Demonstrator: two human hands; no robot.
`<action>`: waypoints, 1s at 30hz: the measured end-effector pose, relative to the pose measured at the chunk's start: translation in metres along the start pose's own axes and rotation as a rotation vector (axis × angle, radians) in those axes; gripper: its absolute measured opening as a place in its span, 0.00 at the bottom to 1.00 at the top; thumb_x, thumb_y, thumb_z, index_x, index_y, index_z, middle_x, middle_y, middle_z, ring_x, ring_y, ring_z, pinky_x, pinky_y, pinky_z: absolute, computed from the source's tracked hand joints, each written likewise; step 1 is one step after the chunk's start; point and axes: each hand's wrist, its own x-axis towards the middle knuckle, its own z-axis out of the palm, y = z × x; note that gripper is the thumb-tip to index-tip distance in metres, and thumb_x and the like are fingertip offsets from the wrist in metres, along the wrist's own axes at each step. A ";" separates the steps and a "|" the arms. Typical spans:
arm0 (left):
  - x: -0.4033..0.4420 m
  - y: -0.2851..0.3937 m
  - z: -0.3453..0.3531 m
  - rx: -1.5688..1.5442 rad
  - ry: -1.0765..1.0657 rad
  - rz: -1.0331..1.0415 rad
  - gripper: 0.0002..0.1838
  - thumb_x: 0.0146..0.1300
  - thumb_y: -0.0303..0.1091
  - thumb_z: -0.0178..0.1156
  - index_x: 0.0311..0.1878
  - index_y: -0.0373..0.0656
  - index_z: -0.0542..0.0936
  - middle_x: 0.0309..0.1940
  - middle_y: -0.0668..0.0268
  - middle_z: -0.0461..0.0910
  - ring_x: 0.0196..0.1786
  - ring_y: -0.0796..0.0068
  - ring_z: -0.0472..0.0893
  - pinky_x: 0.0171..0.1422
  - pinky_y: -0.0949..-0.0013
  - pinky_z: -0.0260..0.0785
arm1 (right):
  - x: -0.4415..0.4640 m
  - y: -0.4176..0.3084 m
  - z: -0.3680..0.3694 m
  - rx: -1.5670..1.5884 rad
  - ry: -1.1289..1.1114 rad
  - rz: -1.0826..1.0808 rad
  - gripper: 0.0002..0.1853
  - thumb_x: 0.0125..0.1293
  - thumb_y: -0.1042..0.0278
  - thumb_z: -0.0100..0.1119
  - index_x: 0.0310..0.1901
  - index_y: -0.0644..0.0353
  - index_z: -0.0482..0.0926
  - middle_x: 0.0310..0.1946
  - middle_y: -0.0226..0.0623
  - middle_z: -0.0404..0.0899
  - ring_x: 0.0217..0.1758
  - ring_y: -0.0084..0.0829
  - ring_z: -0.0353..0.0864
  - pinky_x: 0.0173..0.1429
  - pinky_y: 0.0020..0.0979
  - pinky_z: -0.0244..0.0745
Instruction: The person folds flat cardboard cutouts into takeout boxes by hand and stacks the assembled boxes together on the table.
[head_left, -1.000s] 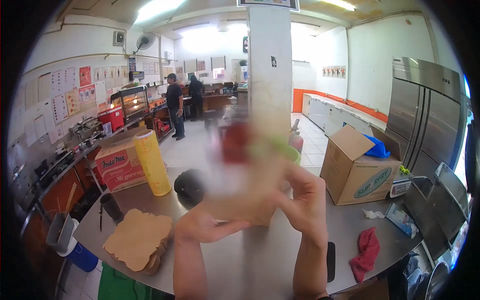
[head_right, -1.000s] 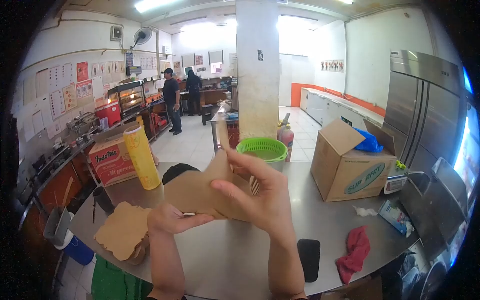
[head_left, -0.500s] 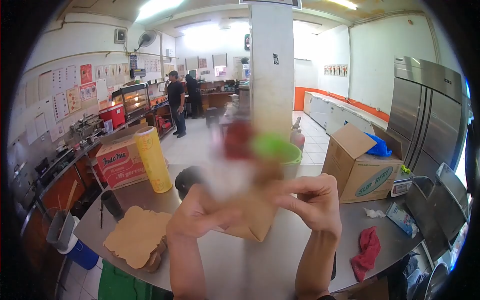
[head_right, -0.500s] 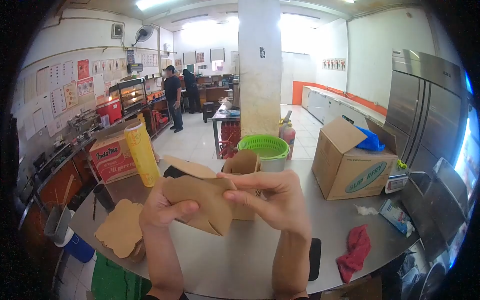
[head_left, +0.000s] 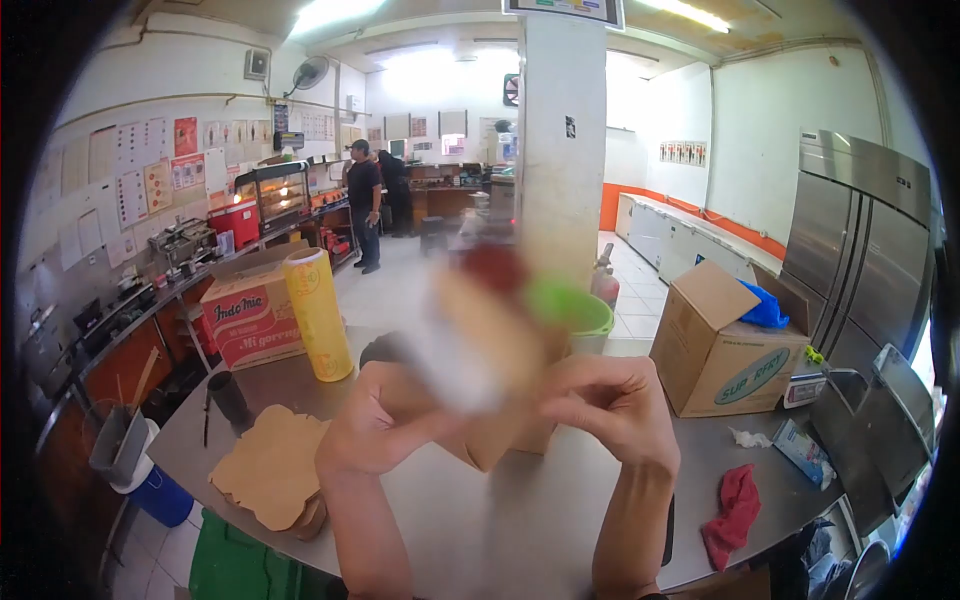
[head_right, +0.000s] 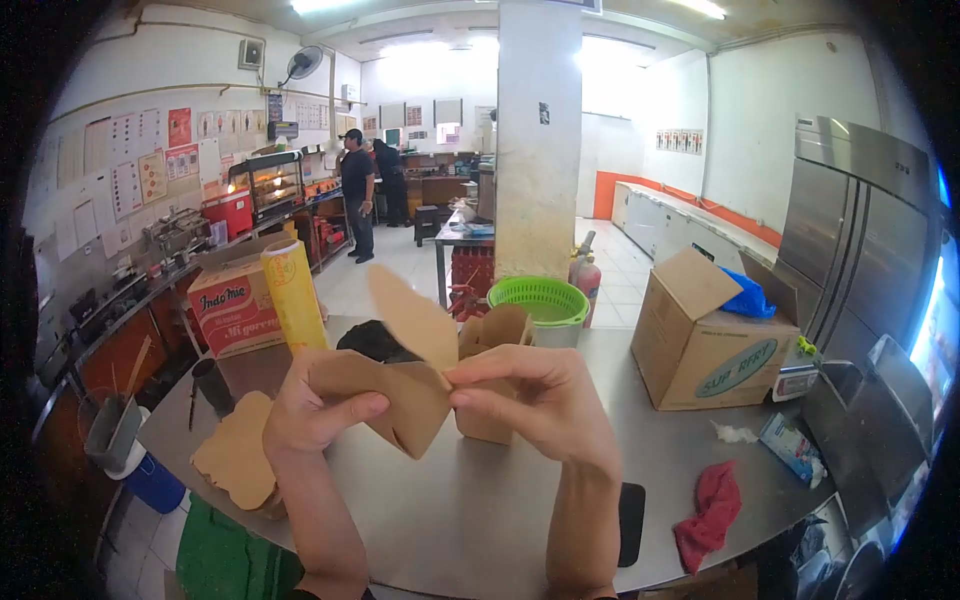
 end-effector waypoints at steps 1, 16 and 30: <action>0.000 -0.002 -0.003 0.029 -0.043 0.041 0.13 0.62 0.21 0.70 0.51 0.36 0.85 0.45 0.67 0.88 0.48 0.80 0.83 0.55 0.72 0.74 | 0.001 0.001 -0.001 -0.079 0.000 -0.027 0.10 0.62 0.83 0.71 0.45 0.66 0.87 0.43 0.37 0.89 0.49 0.23 0.84 0.56 0.26 0.78; 0.003 -0.014 -0.006 -0.106 0.062 0.032 0.17 0.60 0.27 0.74 0.51 0.35 0.82 0.45 0.68 0.86 0.50 0.81 0.82 0.56 0.73 0.72 | 0.014 0.028 0.017 -0.294 0.162 -0.148 0.13 0.59 0.80 0.72 0.47 0.66 0.83 0.41 0.37 0.90 0.46 0.20 0.86 0.55 0.24 0.79; 0.007 -0.024 0.000 -0.233 0.090 -0.066 0.20 0.59 0.26 0.75 0.54 0.36 0.82 0.48 0.66 0.86 0.51 0.78 0.83 0.59 0.70 0.74 | 0.015 0.024 0.019 -0.592 0.188 -0.434 0.13 0.55 0.79 0.76 0.43 0.61 0.89 0.31 0.36 0.84 0.29 0.25 0.78 0.36 0.28 0.72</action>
